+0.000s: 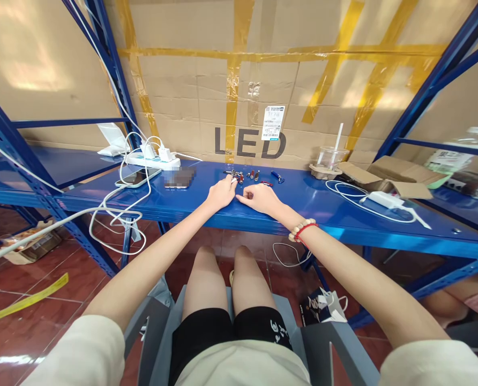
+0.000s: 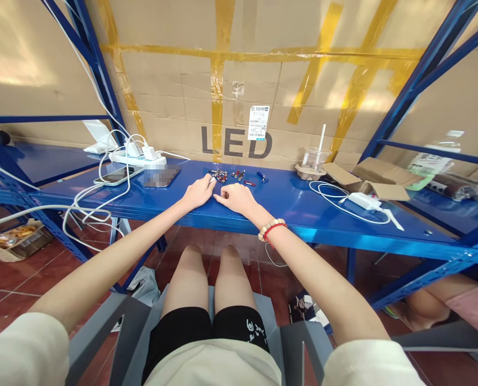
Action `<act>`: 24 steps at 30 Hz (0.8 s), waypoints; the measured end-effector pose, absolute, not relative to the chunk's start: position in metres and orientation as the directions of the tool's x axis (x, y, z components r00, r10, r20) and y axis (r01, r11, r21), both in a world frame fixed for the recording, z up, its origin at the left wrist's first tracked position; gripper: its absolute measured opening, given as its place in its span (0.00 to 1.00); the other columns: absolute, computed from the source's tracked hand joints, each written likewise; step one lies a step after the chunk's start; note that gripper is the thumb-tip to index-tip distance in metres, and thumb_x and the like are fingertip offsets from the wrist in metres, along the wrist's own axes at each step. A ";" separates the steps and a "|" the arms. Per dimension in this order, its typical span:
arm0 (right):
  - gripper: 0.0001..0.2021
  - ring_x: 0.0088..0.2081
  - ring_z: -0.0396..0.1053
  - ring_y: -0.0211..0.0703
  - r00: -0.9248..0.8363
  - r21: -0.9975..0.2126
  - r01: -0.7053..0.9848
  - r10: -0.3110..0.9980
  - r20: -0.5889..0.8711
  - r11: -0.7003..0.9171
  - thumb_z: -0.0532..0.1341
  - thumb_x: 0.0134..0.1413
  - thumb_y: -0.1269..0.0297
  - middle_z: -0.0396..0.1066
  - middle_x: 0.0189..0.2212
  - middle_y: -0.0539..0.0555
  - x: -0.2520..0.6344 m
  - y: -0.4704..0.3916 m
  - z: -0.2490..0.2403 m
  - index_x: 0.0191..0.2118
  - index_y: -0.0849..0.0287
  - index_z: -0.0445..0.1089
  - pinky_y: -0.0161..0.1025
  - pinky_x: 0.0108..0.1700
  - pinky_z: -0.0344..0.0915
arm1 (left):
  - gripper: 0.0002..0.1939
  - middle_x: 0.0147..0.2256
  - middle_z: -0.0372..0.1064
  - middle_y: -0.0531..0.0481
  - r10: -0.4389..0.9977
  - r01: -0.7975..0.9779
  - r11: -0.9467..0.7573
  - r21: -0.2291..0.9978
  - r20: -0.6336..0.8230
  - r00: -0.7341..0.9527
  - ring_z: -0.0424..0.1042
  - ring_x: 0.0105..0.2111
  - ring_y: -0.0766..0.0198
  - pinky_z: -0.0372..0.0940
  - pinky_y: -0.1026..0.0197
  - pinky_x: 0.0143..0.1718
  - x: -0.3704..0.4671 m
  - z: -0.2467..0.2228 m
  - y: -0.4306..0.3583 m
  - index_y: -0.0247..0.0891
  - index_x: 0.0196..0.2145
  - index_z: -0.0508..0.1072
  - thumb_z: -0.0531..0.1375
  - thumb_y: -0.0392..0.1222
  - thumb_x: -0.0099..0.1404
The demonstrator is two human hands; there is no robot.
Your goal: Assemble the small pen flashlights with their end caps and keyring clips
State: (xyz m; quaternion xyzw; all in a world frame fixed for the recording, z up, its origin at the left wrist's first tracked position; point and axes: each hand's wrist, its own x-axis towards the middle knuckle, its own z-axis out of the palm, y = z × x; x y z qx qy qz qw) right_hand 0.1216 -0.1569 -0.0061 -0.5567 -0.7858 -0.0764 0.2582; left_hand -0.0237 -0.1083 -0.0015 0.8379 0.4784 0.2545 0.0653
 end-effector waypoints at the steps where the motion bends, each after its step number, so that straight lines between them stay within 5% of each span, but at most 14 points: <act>1: 0.16 0.24 0.62 0.37 -0.216 -0.180 0.922 0.842 0.494 0.342 0.59 0.53 0.56 0.70 0.22 0.53 0.123 -0.154 -0.007 0.19 0.59 0.65 0.35 0.26 0.49 | 0.14 0.43 0.71 0.40 0.835 0.768 -0.533 0.354 0.363 0.413 0.70 0.45 0.52 0.63 0.54 0.42 -0.024 -0.002 -0.108 0.38 0.41 0.61 0.41 0.47 0.69; 6: 0.12 0.26 0.64 0.39 -0.147 -0.303 0.892 0.851 0.505 0.335 0.63 0.48 0.56 0.71 0.23 0.53 0.134 -0.140 -0.007 0.24 0.60 0.69 0.35 0.29 0.56 | 0.14 0.44 0.70 0.41 0.832 0.760 -0.541 0.360 0.358 0.423 0.69 0.46 0.51 0.63 0.53 0.42 -0.023 -0.002 -0.106 0.39 0.41 0.62 0.41 0.47 0.68; 12: 0.06 0.28 0.69 0.39 -0.018 -0.548 0.760 0.853 0.521 0.350 0.65 0.45 0.70 0.74 0.31 0.57 0.147 -0.120 -0.014 0.32 0.63 0.74 0.37 0.34 0.66 | 0.16 0.44 0.70 0.41 0.817 0.754 -0.563 0.338 0.363 0.448 0.69 0.46 0.51 0.63 0.53 0.42 -0.023 -0.002 -0.105 0.39 0.42 0.64 0.42 0.48 0.68; 19: 0.10 0.32 0.72 0.42 -0.026 -0.489 0.762 0.775 0.631 0.424 0.61 0.46 0.77 0.75 0.37 0.58 0.147 -0.119 -0.020 0.37 0.63 0.74 0.40 0.39 0.69 | 0.14 0.44 0.71 0.46 0.772 0.716 -0.619 0.322 0.419 0.479 0.69 0.46 0.56 0.63 0.59 0.42 -0.024 -0.003 -0.104 0.40 0.43 0.66 0.46 0.46 0.67; 24: 0.13 0.39 0.73 0.44 -0.071 -0.572 0.621 0.766 0.639 0.536 0.59 0.49 0.76 0.75 0.39 0.57 0.148 -0.123 -0.016 0.41 0.61 0.74 0.40 0.40 0.70 | 0.12 0.44 0.71 0.46 0.718 0.682 -0.678 0.274 0.444 0.535 0.68 0.46 0.57 0.63 0.59 0.43 -0.025 -0.004 -0.103 0.39 0.43 0.68 0.49 0.43 0.66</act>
